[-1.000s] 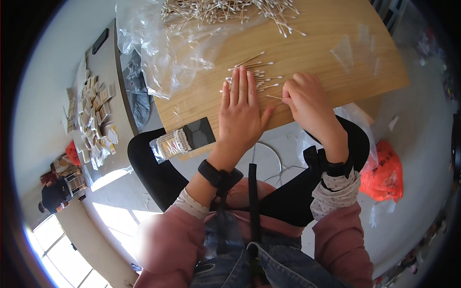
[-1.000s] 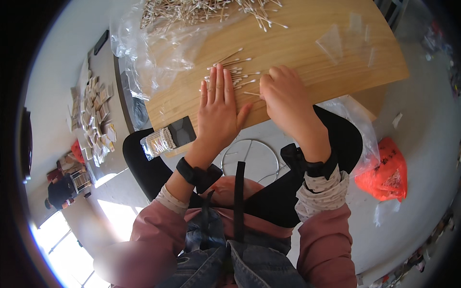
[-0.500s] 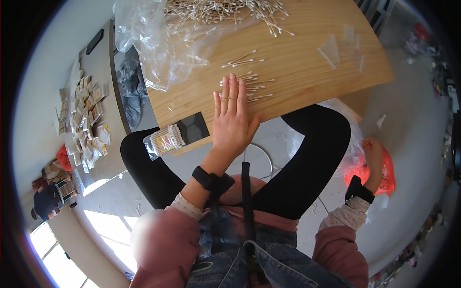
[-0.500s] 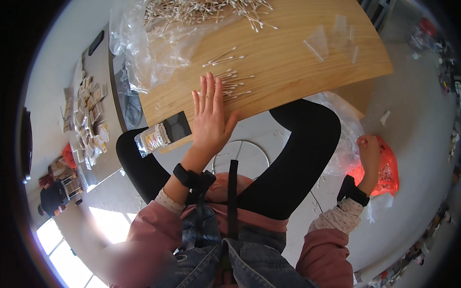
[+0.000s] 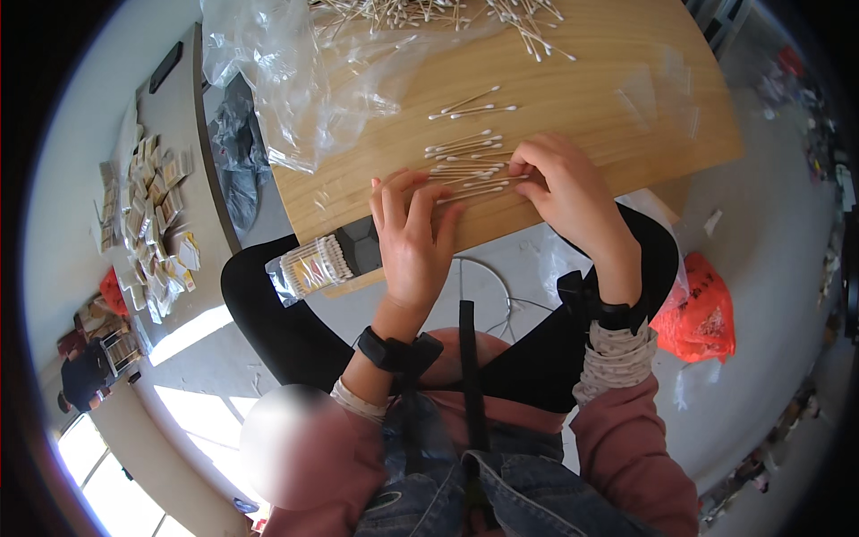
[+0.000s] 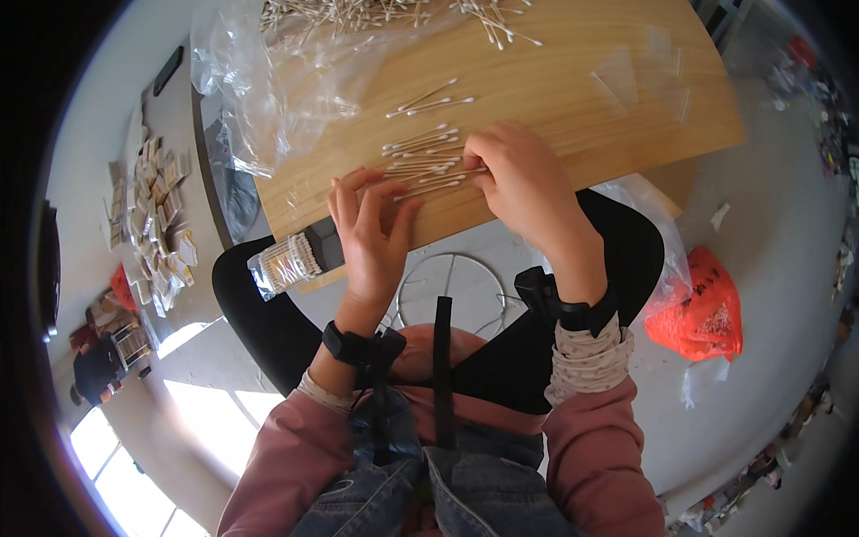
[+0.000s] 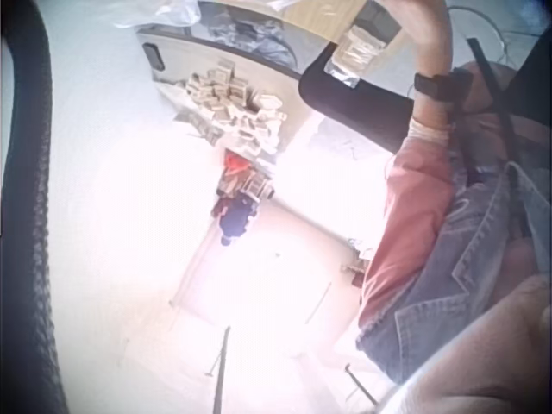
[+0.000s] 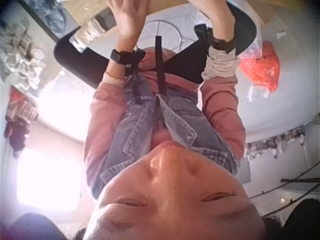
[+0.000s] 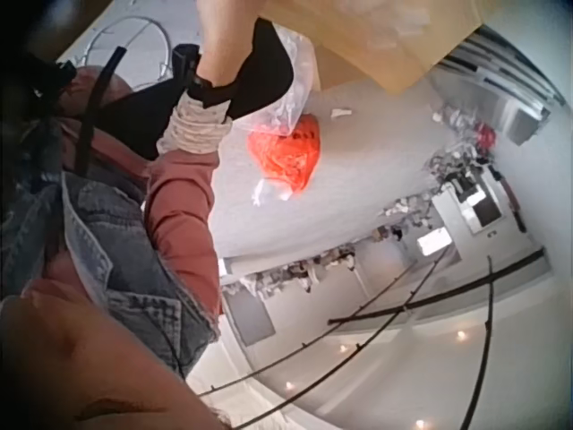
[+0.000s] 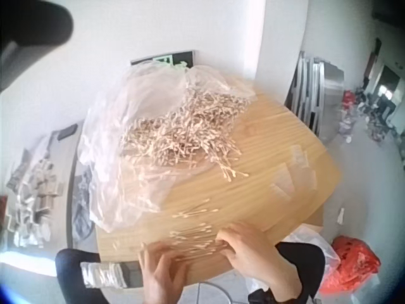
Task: The person is packaging cotton swabs into small plastic bags.
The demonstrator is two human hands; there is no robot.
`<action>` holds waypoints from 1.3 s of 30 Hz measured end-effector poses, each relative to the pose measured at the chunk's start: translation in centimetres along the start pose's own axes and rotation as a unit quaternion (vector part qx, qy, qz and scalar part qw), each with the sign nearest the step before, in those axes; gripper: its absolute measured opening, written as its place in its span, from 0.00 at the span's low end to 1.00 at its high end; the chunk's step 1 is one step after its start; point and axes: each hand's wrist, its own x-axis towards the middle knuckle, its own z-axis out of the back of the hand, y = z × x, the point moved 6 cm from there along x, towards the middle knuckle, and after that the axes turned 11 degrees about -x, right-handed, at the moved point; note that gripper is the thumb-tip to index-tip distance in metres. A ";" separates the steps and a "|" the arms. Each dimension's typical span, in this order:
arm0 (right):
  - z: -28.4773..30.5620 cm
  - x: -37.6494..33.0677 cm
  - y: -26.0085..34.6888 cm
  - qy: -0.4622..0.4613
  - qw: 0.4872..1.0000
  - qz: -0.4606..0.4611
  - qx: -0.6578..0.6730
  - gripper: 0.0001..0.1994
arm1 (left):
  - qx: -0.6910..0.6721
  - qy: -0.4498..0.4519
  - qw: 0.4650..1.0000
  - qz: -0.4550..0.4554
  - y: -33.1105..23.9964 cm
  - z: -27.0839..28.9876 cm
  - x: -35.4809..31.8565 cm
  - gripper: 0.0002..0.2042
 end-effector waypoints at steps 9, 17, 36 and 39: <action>0.3 -0.4 -1.0 -0.044 0.999 -0.008 -0.004 0.07 | -0.010 -0.019 1.000 0.022 0.5 0.0 -0.1 0.11; 0.9 -2.0 -1.5 -0.031 0.998 -0.015 -0.056 0.07 | 0.021 -0.013 1.000 0.007 0.2 0.1 0.0 0.11; -0.9 -1.8 1.5 -0.031 0.998 0.038 0.030 0.06 | -0.018 0.024 0.999 0.015 0.2 0.8 -0.1 0.08; -1.1 -1.8 1.2 -0.029 0.997 0.030 0.058 0.07 | 0.001 0.045 0.999 0.013 0.0 0.8 0.3 0.07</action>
